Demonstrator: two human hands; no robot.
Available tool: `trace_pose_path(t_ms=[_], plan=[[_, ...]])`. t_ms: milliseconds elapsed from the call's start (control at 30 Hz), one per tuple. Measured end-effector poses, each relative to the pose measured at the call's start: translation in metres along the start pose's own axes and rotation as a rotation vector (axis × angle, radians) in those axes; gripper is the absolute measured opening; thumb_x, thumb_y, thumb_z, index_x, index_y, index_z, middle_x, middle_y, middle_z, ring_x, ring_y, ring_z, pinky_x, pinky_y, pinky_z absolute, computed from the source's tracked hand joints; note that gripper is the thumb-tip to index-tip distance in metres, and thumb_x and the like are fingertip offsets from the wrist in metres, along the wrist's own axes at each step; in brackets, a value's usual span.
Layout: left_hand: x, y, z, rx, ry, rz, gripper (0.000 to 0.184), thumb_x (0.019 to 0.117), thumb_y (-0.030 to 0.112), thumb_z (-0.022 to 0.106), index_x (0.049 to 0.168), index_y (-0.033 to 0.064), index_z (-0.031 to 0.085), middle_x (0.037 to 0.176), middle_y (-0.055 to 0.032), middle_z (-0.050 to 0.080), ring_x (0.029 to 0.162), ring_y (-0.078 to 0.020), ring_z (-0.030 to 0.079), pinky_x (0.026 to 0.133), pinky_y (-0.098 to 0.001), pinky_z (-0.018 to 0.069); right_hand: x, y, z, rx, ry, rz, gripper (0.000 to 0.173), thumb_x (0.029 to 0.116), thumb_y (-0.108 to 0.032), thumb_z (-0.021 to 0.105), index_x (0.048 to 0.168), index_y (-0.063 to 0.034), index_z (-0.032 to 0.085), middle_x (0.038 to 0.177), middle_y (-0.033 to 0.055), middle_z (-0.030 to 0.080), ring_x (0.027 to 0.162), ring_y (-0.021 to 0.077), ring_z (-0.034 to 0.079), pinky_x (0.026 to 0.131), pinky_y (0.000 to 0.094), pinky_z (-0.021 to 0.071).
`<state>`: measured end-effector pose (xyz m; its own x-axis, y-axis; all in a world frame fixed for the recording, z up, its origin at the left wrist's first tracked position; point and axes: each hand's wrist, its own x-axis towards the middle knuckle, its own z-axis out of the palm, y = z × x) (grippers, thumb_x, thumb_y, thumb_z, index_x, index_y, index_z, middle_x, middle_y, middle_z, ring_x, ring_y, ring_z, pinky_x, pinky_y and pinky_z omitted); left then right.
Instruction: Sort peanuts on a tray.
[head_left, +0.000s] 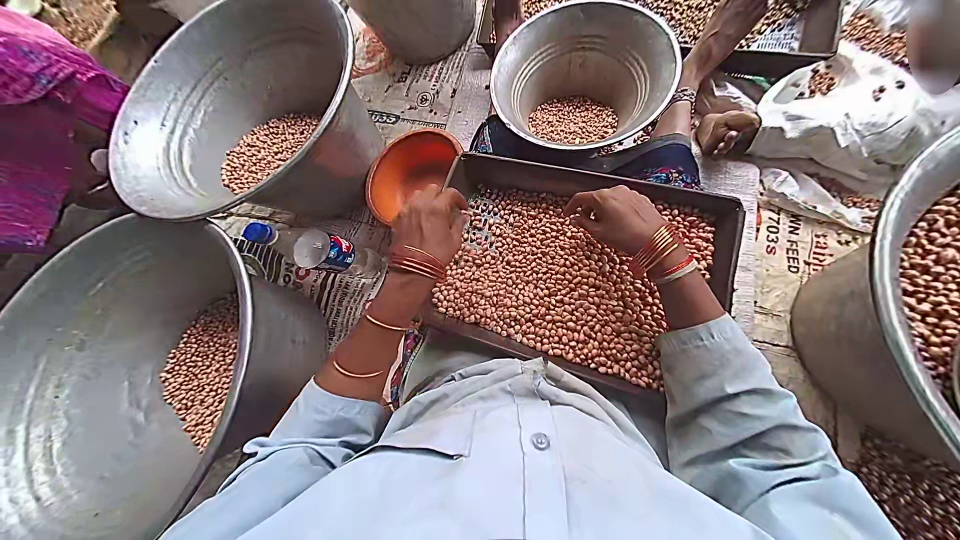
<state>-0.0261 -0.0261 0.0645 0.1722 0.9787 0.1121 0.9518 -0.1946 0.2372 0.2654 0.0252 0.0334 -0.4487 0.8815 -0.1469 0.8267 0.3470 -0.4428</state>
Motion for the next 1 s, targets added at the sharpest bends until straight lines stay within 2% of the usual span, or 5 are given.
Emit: trace_pose_path(t_ms=[100,267,700,900,1000], plan=[[0.011,-0.015,-0.024,0.013,0.062,-0.129,0.037,0.0973,0.013,0.069,0.131,0.0011,0.061,0.119,-0.028,0.064,0.109,-0.0476,0.064,0.093,-0.0618,0.0506,0.0,-0.002,-0.001,-0.001,-0.014,0.008,0.022,0.1032,-0.022,0.061,0.121,-0.0175,0.074,0.099,0.0158,0.075,0.091,0.0397,0.071,0.076,0.0644,0.052],[-0.016,0.005,0.008,-0.148,-0.147,0.075,0.01,0.095,0.006,0.071,0.105,0.0052,0.074,0.097,-0.0183,0.073,0.087,-0.0382,0.071,0.081,-0.0595,0.056,0.001,-0.001,0.002,-0.016,-0.009,0.003,0.021,0.1024,-0.021,0.062,0.119,-0.0181,0.074,0.097,0.0147,0.075,0.09,0.0389,0.071,0.076,0.0646,0.0524],[-0.02,0.023,0.045,-0.006,-0.31,0.197,0.012,0.0895,0.001,0.074,0.102,0.0019,0.074,0.106,-0.0209,0.071,0.101,-0.0408,0.069,0.086,-0.0574,0.0569,0.015,0.008,0.022,-0.101,0.005,0.054,0.02,0.1006,-0.02,0.062,0.115,-0.0175,0.075,0.104,0.0161,0.075,0.098,0.0414,0.071,0.078,0.065,0.0517],[0.007,-0.02,0.001,-0.005,0.065,-0.031,0.029,0.097,0.008,0.068,0.125,0.0005,0.065,0.121,-0.0269,0.064,0.108,-0.046,0.065,0.093,-0.0591,0.0534,0.012,0.008,0.022,-0.107,-0.009,0.07,0.022,0.1013,-0.021,0.062,0.12,-0.0175,0.074,0.109,0.0172,0.074,0.102,0.0432,0.07,0.079,0.0665,0.0512],[-0.013,-0.013,-0.002,0.035,-0.099,0.037,0.017,0.0936,0.008,0.073,0.109,0.0027,0.072,0.108,-0.0228,0.068,0.098,-0.0431,0.068,0.085,-0.0597,0.0552,0.015,0.007,0.022,-0.123,-0.025,0.072,0.023,0.102,-0.023,0.061,0.121,-0.0183,0.073,0.11,0.017,0.074,0.104,0.0428,0.07,0.08,0.0666,0.0514]])
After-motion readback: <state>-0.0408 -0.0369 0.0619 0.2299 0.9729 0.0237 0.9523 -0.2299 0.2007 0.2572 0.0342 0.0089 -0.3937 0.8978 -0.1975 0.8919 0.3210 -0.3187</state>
